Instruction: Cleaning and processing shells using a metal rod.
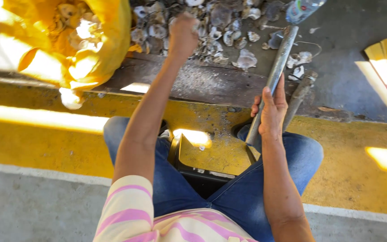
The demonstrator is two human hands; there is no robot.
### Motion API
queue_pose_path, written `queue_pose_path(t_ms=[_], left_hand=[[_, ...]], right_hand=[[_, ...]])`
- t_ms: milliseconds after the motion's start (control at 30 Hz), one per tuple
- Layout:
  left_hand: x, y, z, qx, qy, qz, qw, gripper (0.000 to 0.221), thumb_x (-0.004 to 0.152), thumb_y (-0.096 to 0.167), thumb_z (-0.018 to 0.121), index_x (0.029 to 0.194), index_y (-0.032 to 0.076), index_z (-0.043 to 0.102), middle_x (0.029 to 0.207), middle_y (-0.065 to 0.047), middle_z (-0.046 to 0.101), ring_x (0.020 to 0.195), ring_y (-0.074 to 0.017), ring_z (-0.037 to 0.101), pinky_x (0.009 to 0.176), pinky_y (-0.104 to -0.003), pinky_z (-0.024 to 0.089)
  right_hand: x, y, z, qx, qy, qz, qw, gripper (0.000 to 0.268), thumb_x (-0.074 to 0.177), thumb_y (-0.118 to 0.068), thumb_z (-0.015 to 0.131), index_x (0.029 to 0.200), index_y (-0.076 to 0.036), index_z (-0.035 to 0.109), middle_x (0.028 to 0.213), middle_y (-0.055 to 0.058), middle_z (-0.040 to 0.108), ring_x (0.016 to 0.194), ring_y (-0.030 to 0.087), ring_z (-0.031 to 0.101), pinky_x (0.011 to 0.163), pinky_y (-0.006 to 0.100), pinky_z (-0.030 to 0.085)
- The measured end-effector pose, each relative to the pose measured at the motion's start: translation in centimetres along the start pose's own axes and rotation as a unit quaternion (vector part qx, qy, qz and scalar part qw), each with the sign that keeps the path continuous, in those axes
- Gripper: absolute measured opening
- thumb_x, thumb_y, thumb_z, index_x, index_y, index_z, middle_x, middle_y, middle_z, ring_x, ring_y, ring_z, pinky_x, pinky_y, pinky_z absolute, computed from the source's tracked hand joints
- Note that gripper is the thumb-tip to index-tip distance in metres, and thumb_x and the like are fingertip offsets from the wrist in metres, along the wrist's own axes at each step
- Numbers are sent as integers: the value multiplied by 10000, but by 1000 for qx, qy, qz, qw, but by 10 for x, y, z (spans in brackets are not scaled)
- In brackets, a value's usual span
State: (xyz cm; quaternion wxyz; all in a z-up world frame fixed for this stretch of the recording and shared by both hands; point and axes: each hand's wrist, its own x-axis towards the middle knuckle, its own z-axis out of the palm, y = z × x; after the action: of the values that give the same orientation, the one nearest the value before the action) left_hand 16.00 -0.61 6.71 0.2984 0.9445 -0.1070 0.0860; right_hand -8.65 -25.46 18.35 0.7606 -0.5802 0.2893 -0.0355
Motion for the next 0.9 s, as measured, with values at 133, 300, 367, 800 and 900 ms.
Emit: queue_pose_path(t_ms=[133, 300, 367, 800, 900], left_hand=[[13, 55, 90, -73, -207, -18, 975, 228, 918, 70, 741, 1140, 117, 753, 1392, -139, 603, 1324, -341, 573, 1115, -438, 507], [14, 78, 145, 19, -229, -37, 972, 652, 657, -96, 722, 1282, 63, 630, 1566, -216, 364, 1324, -455, 391, 1009, -477, 469], [4, 71, 165, 26, -240, -49, 969, 779, 628, -88, 736, 1376, 41, 564, 1591, -204, 333, 1339, -460, 383, 1002, -499, 477], [-5, 66, 199, 112, -92, 78, 986, 477, 684, -97, 652, 1112, 89, 752, 1364, -265, 538, 1218, -435, 546, 962, -596, 492], [-10, 57, 211, 108, -147, 27, 983, 255, 814, 0, 678, 1062, 17, 735, 1296, -238, 556, 1148, -358, 583, 941, -475, 550]], right_hand=[[5, -3, -6, 6, 13, 4, 1000, 672, 1043, -197, 606, 1640, -277, 309, 741, 17, 623, 531, 90, 575, 437, 243, 507], [0, -18, -9, 31, 9, 16, 999, 678, 1029, -206, 611, 1632, -266, 308, 731, -1, 595, 537, 74, 567, 437, 233, 502], [-3, -22, -9, 25, 3, 15, 1000, 679, 1029, -205, 615, 1635, -258, 312, 735, -4, 588, 543, 68, 557, 437, 233, 499], [-9, -33, -1, 46, -14, 40, 998, 675, 1024, -187, 573, 1632, -230, 282, 724, -5, 563, 551, 63, 555, 424, 221, 488], [-11, -33, -2, 42, -19, 44, 998, 682, 1026, -181, 580, 1639, -221, 284, 723, 0, 558, 552, 58, 542, 426, 219, 478]])
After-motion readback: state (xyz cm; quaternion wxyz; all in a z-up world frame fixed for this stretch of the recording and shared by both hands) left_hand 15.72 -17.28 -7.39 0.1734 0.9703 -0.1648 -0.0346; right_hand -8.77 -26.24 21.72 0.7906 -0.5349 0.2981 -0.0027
